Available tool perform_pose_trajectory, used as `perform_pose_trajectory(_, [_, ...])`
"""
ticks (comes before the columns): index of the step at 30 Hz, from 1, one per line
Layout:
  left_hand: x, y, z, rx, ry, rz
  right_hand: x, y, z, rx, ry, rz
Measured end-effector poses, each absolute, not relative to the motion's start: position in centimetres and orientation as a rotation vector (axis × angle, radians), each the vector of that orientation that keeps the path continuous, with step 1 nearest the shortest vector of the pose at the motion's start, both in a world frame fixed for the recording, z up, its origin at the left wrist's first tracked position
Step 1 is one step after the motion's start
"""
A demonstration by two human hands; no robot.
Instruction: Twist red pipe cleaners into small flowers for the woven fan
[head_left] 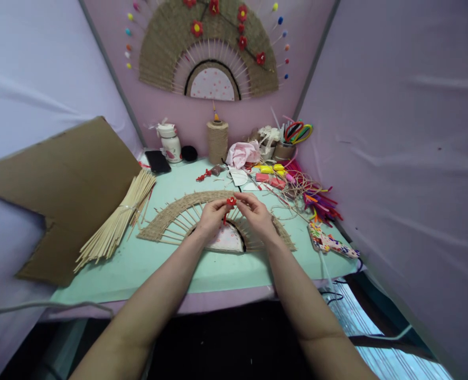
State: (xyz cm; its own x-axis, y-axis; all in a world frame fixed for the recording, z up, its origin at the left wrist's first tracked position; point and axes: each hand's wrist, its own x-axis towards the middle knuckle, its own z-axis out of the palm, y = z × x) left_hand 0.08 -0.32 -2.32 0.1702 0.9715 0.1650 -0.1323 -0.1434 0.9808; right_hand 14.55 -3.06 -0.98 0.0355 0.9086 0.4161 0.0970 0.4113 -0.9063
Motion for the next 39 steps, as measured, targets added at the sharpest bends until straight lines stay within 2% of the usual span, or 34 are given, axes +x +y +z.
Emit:
perform_pose_trajectory(6, [-0.1, -0.3, -2.3, 1.704, 1.082, 1.29, 14.8, -3.2, -0.6, -0.953, -1.338, 0.678])
perform_pose_trajectory(14, [-0.4, -0.6, -2.6, 2.226, 1.237, 1.288, 14.8, -3.2, -1.0, -1.025, -1.569, 0.451])
perform_pose_trajectory(39, [-0.3, -0.7, -2.6, 2.204, 1.225, 1.357, 14.4, -2.9, -1.8, -1.043, -1.673, 0.417])
